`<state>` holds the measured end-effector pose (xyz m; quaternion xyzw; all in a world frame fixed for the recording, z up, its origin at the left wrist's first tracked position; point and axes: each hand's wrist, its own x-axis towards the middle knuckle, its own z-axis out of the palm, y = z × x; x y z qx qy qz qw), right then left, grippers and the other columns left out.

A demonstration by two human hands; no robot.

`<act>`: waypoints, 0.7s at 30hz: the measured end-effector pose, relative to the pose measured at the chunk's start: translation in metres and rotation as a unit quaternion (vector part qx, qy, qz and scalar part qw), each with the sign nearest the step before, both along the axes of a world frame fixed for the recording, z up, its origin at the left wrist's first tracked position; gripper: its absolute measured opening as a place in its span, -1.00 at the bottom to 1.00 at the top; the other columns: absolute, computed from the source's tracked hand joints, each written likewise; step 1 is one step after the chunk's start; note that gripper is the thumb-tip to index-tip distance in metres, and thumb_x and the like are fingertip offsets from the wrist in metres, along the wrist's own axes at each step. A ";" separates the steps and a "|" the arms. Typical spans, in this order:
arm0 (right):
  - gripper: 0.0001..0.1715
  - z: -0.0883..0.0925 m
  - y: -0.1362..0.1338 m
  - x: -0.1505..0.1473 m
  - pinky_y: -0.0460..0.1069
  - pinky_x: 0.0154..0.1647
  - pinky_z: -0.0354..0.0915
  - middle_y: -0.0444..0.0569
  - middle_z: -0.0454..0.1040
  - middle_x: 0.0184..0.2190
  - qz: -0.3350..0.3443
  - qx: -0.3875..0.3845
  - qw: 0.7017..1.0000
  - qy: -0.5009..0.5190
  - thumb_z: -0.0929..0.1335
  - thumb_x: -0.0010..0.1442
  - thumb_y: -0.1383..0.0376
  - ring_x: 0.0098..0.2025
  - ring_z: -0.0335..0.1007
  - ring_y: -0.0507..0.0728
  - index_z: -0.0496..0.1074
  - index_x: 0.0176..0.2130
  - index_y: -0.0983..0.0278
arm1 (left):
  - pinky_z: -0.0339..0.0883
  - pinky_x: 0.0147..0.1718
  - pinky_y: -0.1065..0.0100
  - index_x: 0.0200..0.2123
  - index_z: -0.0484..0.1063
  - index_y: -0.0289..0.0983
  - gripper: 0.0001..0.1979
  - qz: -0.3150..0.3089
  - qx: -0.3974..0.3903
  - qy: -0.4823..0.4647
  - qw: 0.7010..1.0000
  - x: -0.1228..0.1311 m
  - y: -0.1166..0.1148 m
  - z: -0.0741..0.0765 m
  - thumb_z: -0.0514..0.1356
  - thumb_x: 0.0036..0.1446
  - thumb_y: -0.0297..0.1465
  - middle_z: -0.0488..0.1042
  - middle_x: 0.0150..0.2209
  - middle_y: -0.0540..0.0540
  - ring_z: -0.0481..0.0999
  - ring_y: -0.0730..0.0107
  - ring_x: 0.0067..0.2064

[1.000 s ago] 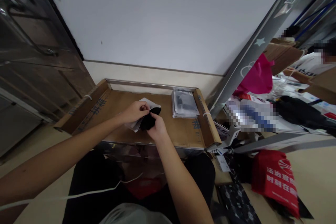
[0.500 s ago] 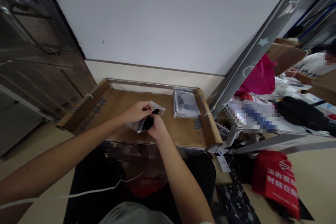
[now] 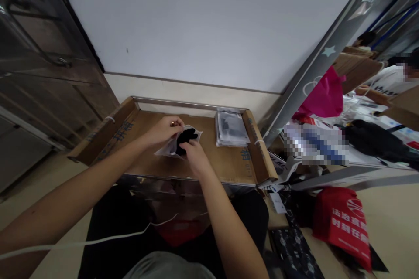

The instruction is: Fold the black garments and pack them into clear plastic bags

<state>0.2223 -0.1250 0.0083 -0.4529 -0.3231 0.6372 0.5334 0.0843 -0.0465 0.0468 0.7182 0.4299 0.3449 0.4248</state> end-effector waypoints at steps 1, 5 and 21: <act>-0.81 0.005 -0.009 0.005 0.01 -0.14 0.43 -0.08 0.60 -0.37 -0.030 0.035 0.998 -0.043 0.43 -0.04 0.42 -0.24 0.53 0.15 0.55 -0.32 0.24 | 0.16 -0.54 0.44 -0.38 0.46 -0.29 -0.93 0.005 -0.009 -0.011 1.000 -0.005 0.003 0.001 0.17 0.07 -0.45 0.34 -0.57 0.05 0.30 0.51 -0.55; -0.57 0.011 -0.035 0.028 0.10 0.21 0.31 -0.02 0.58 -0.04 -0.171 0.232 0.948 -0.136 0.38 0.06 0.45 0.06 0.46 0.18 0.55 -0.07 0.15 | 0.13 -0.56 0.43 -0.36 0.48 -0.28 -0.91 -0.016 -0.074 -0.065 0.995 -0.021 0.014 0.005 0.19 0.07 -0.41 0.32 -0.58 0.05 0.26 0.53 -0.56; -0.86 -0.010 0.008 0.049 -0.04 -0.25 0.26 -0.13 0.55 -0.39 -0.024 0.256 0.940 -0.223 0.48 0.12 0.19 -0.34 0.36 0.10 0.59 -0.29 0.19 | 0.30 -0.30 0.39 -0.24 0.56 -0.22 -0.78 -0.192 -0.045 0.107 0.975 -0.046 0.011 0.033 0.28 0.03 -0.28 0.56 -0.31 -0.05 0.50 0.36 -0.29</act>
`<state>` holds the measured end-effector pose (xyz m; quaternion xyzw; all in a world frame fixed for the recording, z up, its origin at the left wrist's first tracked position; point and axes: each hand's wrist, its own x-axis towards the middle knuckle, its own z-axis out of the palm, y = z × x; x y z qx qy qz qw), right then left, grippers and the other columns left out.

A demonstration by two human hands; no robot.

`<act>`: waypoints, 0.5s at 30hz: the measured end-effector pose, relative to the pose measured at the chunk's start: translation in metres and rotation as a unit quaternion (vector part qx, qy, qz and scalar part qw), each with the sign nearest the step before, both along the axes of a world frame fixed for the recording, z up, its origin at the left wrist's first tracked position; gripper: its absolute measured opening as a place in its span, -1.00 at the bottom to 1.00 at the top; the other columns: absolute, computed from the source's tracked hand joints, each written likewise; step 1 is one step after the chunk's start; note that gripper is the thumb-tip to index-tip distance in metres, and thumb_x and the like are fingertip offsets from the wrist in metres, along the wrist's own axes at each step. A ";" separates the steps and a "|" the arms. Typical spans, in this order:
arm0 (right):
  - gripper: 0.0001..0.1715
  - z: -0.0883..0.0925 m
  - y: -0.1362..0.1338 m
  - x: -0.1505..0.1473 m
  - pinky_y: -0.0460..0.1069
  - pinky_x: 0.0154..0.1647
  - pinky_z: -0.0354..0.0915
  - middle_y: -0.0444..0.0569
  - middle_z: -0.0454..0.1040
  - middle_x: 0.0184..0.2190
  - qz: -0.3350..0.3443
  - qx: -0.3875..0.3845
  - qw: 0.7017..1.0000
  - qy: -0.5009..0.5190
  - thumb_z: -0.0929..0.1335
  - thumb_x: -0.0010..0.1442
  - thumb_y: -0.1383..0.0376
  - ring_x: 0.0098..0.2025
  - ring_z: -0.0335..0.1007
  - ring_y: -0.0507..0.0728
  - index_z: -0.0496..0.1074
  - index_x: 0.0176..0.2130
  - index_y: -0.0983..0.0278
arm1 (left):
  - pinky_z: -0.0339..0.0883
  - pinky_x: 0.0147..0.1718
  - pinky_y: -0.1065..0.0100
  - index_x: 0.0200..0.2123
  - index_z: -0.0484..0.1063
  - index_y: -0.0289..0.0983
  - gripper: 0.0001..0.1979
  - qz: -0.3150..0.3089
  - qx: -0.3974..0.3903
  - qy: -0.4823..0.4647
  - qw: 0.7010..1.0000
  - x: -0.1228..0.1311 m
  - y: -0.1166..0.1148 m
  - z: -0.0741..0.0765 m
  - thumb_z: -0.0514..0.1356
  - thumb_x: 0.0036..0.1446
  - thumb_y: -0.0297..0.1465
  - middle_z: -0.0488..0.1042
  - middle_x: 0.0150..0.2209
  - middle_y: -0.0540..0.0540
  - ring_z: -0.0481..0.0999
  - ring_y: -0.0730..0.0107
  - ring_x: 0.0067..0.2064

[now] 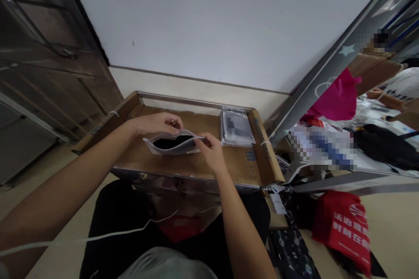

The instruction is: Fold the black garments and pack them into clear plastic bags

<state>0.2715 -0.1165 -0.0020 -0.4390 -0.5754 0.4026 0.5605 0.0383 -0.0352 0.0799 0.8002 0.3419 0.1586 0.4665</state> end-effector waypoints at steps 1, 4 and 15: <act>-0.88 0.000 0.000 -0.002 -0.04 -0.24 0.26 -0.12 0.56 -0.37 -0.007 0.006 1.000 0.003 0.47 0.14 0.19 -0.32 0.37 0.10 0.58 -0.31 0.19 | 0.28 -0.31 0.40 -0.19 0.56 -0.21 -0.73 -0.016 0.008 0.023 1.000 -0.002 -0.001 0.005 0.30 0.00 -0.27 0.55 -0.30 -0.05 0.49 0.36 -0.29; -0.81 -0.001 0.003 -0.005 -0.02 -0.18 0.28 -0.11 0.60 -0.33 -0.029 0.021 0.998 0.046 0.45 0.14 0.20 -0.24 0.43 0.13 0.44 -0.46 0.18 | 0.20 -0.39 0.42 -0.16 0.56 -0.22 -0.66 -0.040 0.066 0.119 0.990 -0.006 -0.007 0.016 0.32 -0.05 -0.27 0.54 -0.31 -0.04 0.45 0.37 -0.33; -0.63 -0.012 0.008 0.003 -0.11 -0.50 0.01 -0.30 0.13 -0.63 -0.142 0.040 0.986 0.077 0.43 0.09 0.23 -0.55 0.04 -0.03 0.18 -0.55 0.21 | 0.17 -0.41 0.33 -0.39 0.56 -0.24 -0.80 0.053 0.026 0.133 0.989 -0.006 -0.007 0.002 0.31 -0.11 -0.27 0.53 -0.43 -0.02 0.42 0.34 -0.41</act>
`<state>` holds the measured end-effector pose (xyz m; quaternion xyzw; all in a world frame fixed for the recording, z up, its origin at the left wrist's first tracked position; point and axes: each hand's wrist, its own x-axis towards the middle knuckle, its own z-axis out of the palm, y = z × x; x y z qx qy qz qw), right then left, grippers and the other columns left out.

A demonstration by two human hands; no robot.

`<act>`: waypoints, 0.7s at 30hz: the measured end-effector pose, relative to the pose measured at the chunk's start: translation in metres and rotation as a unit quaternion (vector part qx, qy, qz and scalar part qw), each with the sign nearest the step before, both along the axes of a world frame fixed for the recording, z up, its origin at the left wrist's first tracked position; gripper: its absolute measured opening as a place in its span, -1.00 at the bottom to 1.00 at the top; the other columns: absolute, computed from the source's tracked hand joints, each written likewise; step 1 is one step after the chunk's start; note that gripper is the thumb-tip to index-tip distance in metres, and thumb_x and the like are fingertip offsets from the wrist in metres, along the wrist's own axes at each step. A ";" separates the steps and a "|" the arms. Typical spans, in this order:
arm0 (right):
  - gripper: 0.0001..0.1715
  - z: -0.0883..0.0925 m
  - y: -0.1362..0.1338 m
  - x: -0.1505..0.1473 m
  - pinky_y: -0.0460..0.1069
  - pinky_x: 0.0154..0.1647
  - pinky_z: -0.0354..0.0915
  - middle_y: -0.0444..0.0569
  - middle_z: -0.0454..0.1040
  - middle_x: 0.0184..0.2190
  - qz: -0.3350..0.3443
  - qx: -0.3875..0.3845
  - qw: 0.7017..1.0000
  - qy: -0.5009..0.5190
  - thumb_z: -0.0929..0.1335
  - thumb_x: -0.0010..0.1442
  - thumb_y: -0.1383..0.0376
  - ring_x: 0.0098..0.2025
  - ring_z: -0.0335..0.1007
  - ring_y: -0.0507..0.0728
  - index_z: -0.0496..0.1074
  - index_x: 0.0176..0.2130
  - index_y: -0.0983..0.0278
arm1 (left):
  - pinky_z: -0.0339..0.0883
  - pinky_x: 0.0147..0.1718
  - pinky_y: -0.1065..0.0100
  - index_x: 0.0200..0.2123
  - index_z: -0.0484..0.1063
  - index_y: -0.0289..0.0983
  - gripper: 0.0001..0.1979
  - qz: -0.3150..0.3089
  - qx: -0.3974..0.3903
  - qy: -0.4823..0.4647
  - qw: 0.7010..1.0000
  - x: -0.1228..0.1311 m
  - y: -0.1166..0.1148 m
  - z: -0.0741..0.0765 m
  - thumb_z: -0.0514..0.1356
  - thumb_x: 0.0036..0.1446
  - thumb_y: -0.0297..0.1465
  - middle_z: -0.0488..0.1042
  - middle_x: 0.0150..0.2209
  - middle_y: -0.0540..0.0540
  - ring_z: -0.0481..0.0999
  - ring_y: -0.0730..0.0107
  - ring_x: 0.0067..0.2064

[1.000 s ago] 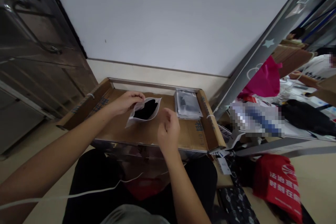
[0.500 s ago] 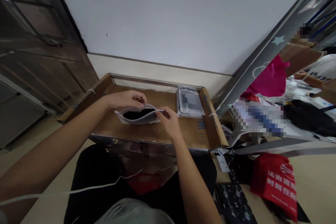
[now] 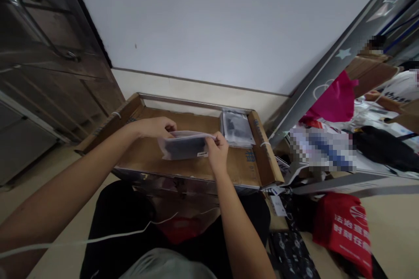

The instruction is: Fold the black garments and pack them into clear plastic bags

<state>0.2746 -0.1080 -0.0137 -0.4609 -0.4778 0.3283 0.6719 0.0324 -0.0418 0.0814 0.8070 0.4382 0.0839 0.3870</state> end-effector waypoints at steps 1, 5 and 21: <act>-0.63 -0.001 0.000 0.001 -0.11 -0.51 0.00 -0.31 0.12 -0.63 -0.008 -0.004 1.000 0.019 0.43 0.09 0.22 -0.56 0.03 -0.03 0.18 -0.54 0.20 | 0.20 -0.38 0.34 -0.35 0.57 -0.24 -0.77 0.013 -0.001 -0.042 0.999 -0.002 0.000 -0.001 0.31 -0.07 -0.23 0.56 -0.39 -0.04 0.45 0.32 -0.38; -0.63 -0.004 0.005 0.005 -0.12 -0.53 0.00 -0.32 0.13 -0.61 -0.050 -0.010 0.993 0.104 0.45 0.07 0.18 -0.56 0.04 -0.04 0.19 -0.50 0.20 | 0.31 -0.23 0.35 -0.21 0.60 -0.21 -0.69 0.067 0.027 -0.215 0.974 -0.007 -0.011 -0.012 0.29 0.09 -0.13 0.61 -0.20 -0.10 0.53 0.29 -0.22; -0.71 0.004 0.001 0.004 -0.10 -0.48 0.11 -0.28 0.27 -0.58 -0.030 -0.077 0.995 0.059 0.47 0.00 0.13 -0.53 0.14 -0.01 0.48 -0.29 0.23 | 0.34 -0.21 0.31 -0.41 0.60 -0.26 -0.83 0.308 0.047 -0.454 0.835 0.040 -0.031 -0.070 0.40 -0.04 -0.28 0.59 -0.39 -0.06 0.51 0.32 -0.30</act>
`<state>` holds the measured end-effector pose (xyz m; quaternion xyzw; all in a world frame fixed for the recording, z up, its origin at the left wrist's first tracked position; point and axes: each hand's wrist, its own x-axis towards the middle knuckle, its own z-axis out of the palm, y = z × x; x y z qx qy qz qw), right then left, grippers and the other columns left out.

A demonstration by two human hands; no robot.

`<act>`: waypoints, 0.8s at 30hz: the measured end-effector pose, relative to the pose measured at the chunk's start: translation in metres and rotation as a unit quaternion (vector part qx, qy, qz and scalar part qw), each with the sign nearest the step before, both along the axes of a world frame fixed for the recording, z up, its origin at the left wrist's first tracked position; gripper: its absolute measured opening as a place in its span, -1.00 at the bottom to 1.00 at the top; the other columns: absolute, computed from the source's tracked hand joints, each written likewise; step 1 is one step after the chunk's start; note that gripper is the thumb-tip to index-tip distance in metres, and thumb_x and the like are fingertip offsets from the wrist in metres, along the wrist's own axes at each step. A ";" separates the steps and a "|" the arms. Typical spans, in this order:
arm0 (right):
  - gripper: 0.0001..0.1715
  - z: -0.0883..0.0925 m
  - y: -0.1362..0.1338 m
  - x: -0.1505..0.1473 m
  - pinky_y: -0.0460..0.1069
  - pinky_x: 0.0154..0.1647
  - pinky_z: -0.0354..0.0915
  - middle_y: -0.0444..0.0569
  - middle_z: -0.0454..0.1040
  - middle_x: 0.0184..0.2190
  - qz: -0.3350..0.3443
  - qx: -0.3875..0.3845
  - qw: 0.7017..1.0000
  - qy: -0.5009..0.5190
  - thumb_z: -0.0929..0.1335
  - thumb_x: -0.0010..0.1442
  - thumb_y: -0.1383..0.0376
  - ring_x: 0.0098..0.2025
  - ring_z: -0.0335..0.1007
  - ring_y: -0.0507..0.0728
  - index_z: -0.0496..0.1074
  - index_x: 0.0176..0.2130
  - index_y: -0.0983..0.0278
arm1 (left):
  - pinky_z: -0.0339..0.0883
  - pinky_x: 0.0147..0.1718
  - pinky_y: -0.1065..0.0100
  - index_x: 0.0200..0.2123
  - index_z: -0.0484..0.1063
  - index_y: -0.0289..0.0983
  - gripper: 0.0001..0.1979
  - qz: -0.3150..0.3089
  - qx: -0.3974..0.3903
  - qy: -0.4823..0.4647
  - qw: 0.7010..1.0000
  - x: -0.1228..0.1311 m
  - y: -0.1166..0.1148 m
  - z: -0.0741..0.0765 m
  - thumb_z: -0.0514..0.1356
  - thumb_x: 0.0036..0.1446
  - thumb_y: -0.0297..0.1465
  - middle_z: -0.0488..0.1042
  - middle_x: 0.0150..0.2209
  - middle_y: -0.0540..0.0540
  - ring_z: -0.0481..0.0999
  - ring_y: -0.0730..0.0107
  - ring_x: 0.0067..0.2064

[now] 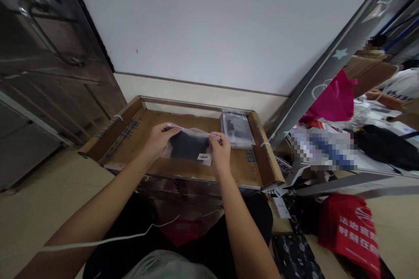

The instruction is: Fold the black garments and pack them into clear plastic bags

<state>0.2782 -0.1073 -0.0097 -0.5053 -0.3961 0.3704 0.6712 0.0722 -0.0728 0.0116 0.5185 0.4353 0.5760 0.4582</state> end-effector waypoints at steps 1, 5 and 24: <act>-0.66 0.003 -0.001 0.002 -0.09 -0.48 0.11 -0.28 0.29 -0.58 0.003 -0.005 1.000 -0.011 0.47 -0.02 0.14 -0.53 0.14 -0.01 0.52 -0.22 0.24 | 0.34 -0.21 0.31 -0.40 0.61 -0.26 -0.83 0.005 0.007 0.005 1.000 0.000 0.000 0.001 0.39 -0.03 -0.28 0.59 -0.39 -0.06 0.52 0.31 -0.30; -0.67 0.012 0.000 0.015 -0.06 -0.44 0.16 -0.19 0.41 -0.56 -0.012 0.010 0.998 -0.054 0.47 -0.02 0.15 -0.51 0.24 0.01 0.59 -0.26 0.28 | 0.33 -0.19 0.33 -0.37 0.63 -0.24 -0.84 0.015 0.029 0.012 0.999 -0.002 -0.006 0.006 0.37 0.00 -0.28 0.61 -0.36 -0.06 0.52 0.31 -0.27; -0.81 0.086 -0.030 -0.012 0.27 0.22 0.29 0.02 0.57 -0.10 0.086 0.240 0.832 -0.492 0.35 0.32 0.29 0.15 0.37 0.26 0.57 -0.12 0.15 | 0.40 -0.18 0.27 -0.44 0.62 -0.20 -0.87 0.072 0.121 0.105 0.984 -0.007 -0.034 0.014 0.38 0.03 -0.27 0.61 -0.36 -0.07 0.54 0.29 -0.25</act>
